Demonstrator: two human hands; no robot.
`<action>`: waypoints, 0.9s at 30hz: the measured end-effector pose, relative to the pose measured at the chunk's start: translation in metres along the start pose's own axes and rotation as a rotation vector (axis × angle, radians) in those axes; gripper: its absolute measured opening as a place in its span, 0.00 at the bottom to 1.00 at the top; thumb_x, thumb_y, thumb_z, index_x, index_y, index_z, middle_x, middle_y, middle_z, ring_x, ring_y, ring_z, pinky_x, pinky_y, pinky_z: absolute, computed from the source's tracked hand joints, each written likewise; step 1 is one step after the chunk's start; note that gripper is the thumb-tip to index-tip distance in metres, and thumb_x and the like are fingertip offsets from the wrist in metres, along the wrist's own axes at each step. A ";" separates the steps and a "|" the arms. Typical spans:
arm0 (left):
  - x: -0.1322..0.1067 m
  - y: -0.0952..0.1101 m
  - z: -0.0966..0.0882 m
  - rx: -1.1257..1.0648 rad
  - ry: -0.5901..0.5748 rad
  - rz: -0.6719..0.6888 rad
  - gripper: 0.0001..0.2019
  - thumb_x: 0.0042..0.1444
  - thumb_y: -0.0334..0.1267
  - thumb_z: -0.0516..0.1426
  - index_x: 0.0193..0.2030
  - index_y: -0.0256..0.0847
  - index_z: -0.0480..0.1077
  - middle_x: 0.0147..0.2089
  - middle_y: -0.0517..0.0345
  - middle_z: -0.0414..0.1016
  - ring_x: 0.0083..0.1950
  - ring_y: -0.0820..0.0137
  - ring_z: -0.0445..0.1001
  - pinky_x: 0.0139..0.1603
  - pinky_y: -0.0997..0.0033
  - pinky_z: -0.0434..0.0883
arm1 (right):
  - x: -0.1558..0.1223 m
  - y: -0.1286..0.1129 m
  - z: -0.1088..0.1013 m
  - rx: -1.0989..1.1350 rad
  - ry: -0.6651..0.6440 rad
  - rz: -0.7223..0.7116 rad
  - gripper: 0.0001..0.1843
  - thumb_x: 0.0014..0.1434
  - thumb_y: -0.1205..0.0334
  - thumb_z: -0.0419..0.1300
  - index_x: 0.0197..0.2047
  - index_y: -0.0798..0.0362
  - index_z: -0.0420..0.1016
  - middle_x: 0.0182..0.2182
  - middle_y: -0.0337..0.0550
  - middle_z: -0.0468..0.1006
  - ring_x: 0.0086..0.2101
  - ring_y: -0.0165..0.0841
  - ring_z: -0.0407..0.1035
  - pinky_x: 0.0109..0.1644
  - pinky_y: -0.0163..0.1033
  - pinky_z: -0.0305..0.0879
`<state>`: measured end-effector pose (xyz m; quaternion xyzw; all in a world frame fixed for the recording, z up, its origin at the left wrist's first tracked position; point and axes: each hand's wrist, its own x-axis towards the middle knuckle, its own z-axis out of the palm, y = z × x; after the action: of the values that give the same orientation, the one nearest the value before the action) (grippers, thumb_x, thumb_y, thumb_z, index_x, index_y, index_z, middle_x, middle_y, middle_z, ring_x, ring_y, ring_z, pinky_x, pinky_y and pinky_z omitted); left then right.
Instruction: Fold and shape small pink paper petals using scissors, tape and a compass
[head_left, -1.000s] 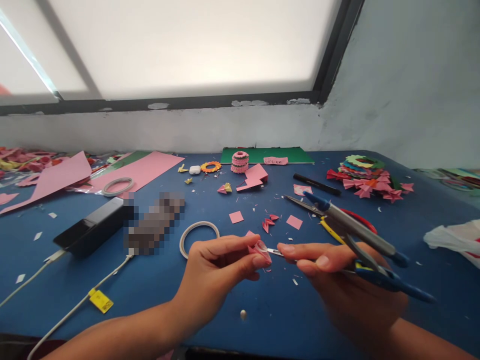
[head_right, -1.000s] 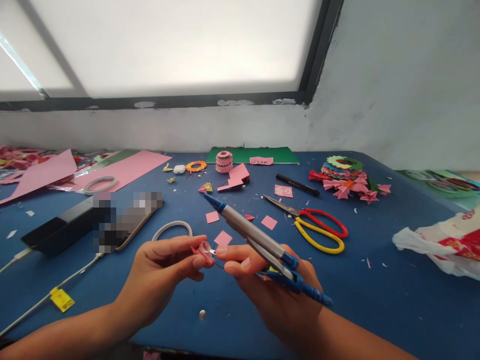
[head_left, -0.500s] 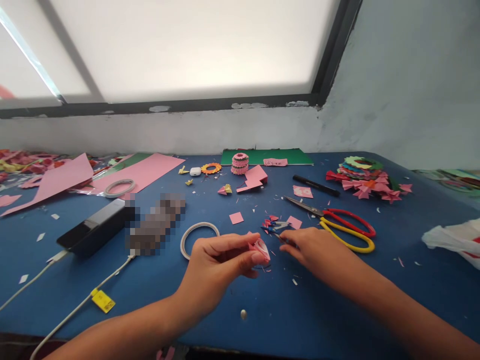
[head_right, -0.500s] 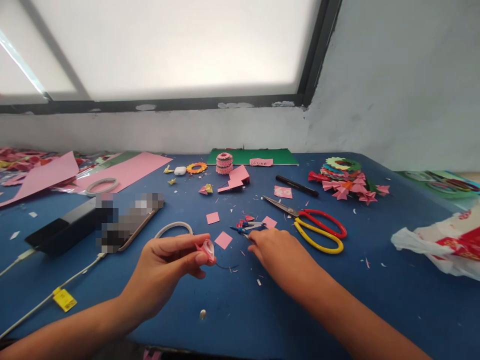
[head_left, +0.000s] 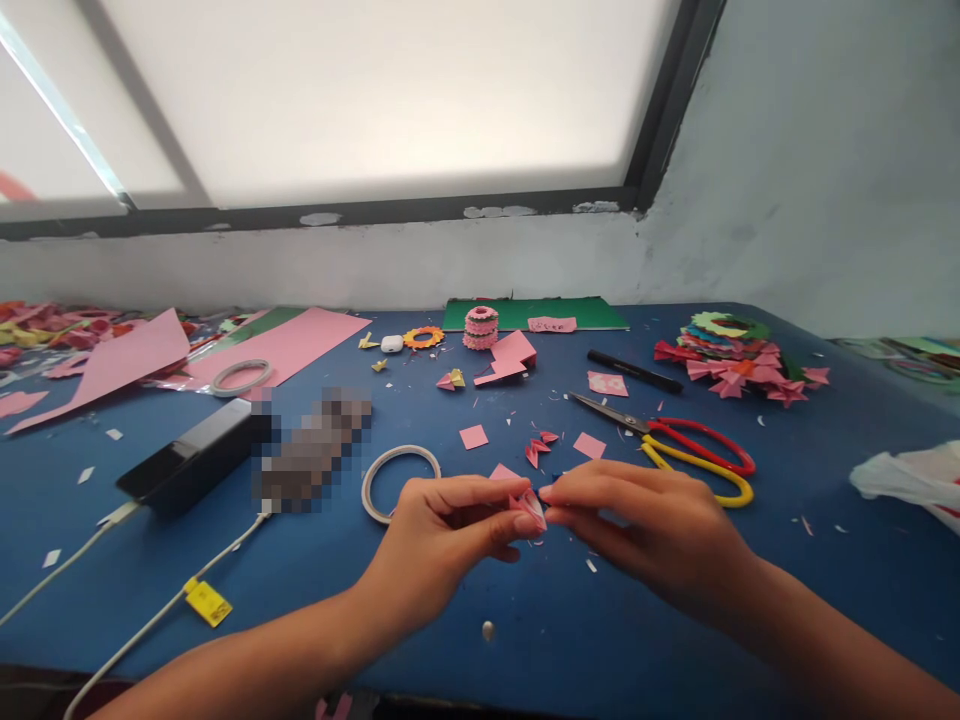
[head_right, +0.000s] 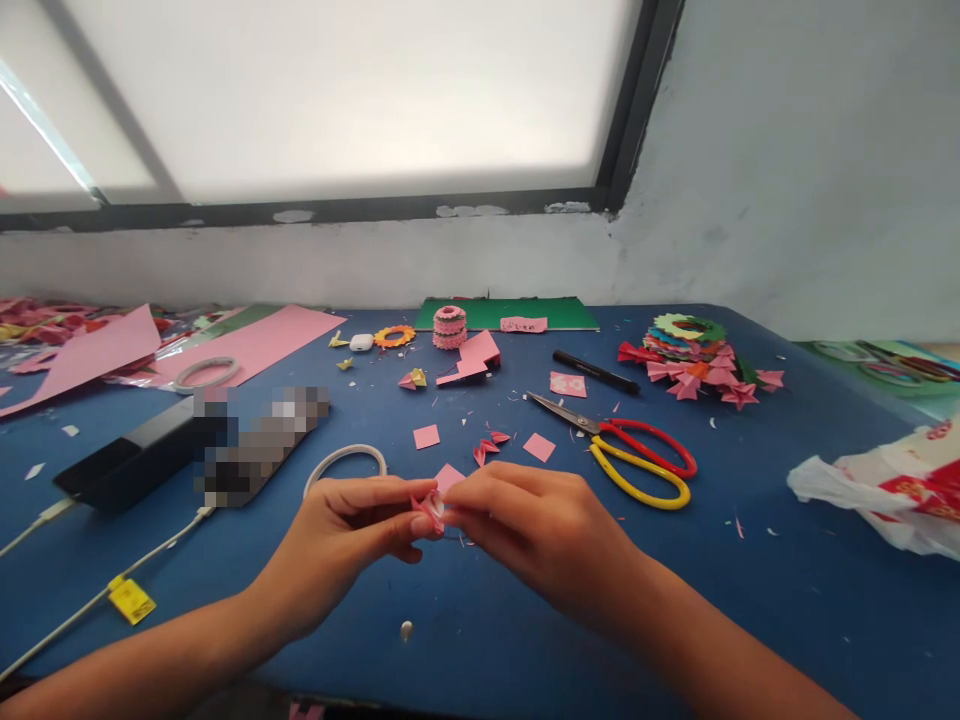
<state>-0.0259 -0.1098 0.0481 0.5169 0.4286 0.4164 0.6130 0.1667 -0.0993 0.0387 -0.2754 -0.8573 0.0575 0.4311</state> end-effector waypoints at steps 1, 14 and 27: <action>0.000 0.000 0.000 0.000 -0.001 -0.003 0.06 0.46 0.33 0.65 0.34 0.43 0.80 0.29 0.58 0.81 0.30 0.72 0.77 0.29 0.79 0.76 | 0.000 0.000 0.000 0.027 -0.028 -0.021 0.06 0.58 0.68 0.58 0.40 0.51 0.71 0.30 0.36 0.78 0.28 0.24 0.73 0.32 0.27 0.68; 0.001 -0.002 -0.002 -0.034 -0.015 -0.053 0.08 0.44 0.34 0.66 0.35 0.42 0.80 0.29 0.59 0.81 0.30 0.72 0.77 0.31 0.78 0.76 | -0.002 0.003 0.006 0.025 -0.095 -0.078 0.06 0.61 0.69 0.53 0.40 0.54 0.70 0.31 0.41 0.76 0.30 0.25 0.70 0.33 0.28 0.67; 0.000 -0.001 0.001 -0.002 -0.051 -0.098 0.08 0.44 0.33 0.66 0.35 0.39 0.80 0.29 0.56 0.81 0.29 0.73 0.75 0.30 0.78 0.75 | 0.002 0.002 0.007 -0.163 -0.084 -0.125 0.05 0.62 0.69 0.49 0.35 0.54 0.64 0.25 0.39 0.71 0.23 0.26 0.65 0.24 0.30 0.63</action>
<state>-0.0247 -0.1104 0.0472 0.5051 0.4373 0.3729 0.6439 0.1611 -0.0960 0.0349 -0.2527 -0.8920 -0.0280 0.3737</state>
